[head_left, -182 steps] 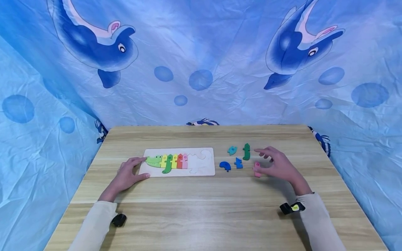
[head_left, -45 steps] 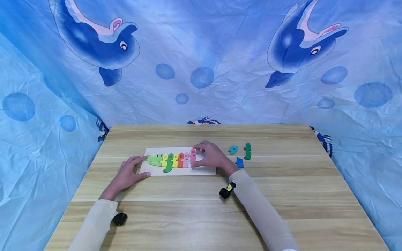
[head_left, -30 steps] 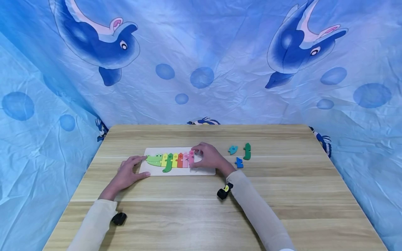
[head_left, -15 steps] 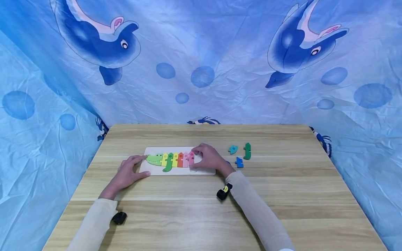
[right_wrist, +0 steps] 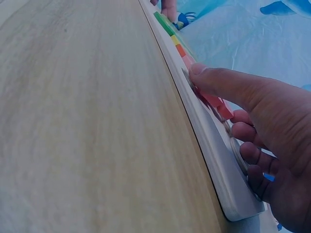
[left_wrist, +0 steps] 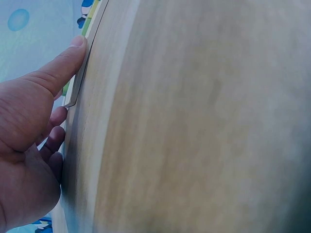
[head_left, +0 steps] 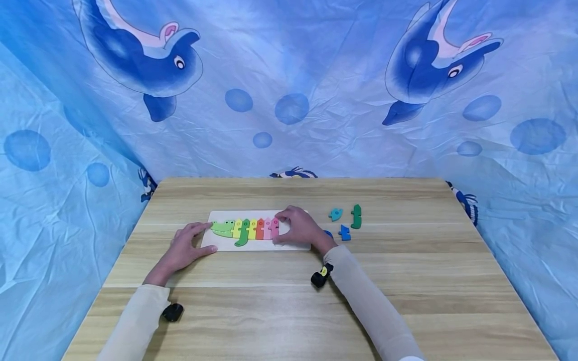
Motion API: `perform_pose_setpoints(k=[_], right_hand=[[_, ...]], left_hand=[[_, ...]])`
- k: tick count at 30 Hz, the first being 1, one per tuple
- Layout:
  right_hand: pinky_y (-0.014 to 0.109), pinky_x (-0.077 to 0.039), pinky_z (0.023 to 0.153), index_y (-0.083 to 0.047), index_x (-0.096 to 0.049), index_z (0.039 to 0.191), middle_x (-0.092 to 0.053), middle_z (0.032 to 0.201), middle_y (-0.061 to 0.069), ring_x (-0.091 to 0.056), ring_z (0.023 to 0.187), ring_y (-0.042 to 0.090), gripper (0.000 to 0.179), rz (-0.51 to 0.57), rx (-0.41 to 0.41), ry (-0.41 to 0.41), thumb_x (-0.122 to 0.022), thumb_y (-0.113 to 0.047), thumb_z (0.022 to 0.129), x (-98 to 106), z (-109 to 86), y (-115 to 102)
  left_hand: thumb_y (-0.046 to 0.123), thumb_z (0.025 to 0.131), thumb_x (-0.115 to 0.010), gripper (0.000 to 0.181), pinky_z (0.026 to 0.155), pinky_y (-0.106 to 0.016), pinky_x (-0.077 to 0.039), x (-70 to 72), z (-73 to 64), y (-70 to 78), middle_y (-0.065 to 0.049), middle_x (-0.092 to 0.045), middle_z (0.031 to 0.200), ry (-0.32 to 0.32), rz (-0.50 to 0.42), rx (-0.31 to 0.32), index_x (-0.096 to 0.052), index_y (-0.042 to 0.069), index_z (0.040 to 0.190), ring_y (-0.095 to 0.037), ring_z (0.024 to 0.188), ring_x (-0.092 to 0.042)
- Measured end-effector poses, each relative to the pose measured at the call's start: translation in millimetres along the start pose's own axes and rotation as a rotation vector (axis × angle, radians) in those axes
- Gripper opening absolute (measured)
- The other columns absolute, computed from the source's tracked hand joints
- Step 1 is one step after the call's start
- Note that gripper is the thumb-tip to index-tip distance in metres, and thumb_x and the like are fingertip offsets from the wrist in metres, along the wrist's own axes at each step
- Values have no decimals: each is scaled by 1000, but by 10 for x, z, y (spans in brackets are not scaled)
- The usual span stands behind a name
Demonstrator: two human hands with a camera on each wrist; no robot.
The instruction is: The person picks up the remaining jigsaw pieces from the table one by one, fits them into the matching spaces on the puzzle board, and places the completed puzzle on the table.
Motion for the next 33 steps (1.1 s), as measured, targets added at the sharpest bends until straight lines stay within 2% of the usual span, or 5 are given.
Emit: perform_pose_setpoints(k=[11, 22, 26, 33], right_hand=[[37, -47, 96, -19, -68, 136, -59, 111, -2, -53, 102, 16, 76, -18, -39, -24, -89, -56, 73, -20, 2, 20], [37, -47, 95, -19, -65, 139, -59, 115, -1, -52, 103, 16, 80, -41, -20, -29, -86, -59, 74, -16, -3, 21], [36, -49, 90, -14, -66, 138, -61, 113, 0, -55, 99, 16, 73, 1, 23, 2, -85, -53, 79, 102, -43, 0], [40, -53, 87, -10, -64, 139, -65, 119, 9, -62, 105, 24, 68, 61, 80, 31, -80, -50, 86, 481, -196, -15]], left_hand=[[40, 86, -83, 80, 103, -67, -23, 0, 0, 12, -28, -40, 151, -3, -3, 7, -49, 8, 151, -49, 132, -34], [42, 86, -82, 81, 105, -67, -22, 3, 1, 4, -27, -40, 152, -6, 0, 15, -48, 8, 151, -49, 132, -34], [42, 86, -82, 81, 105, -67, -22, 0, 2, 16, -27, -40, 151, -7, 1, 14, -49, 8, 151, -49, 131, -34], [40, 86, -82, 79, 105, -67, -21, 1, -13, 25, -27, -41, 151, -4, -2, 15, -49, 7, 151, -49, 131, -34]])
Point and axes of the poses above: each hand's wrist, its own z-axis towards the middle knuckle, its own x-axis out of the back of the hand, y = z × x, the point moved 7 cm from there along z, towards the middle knuckle
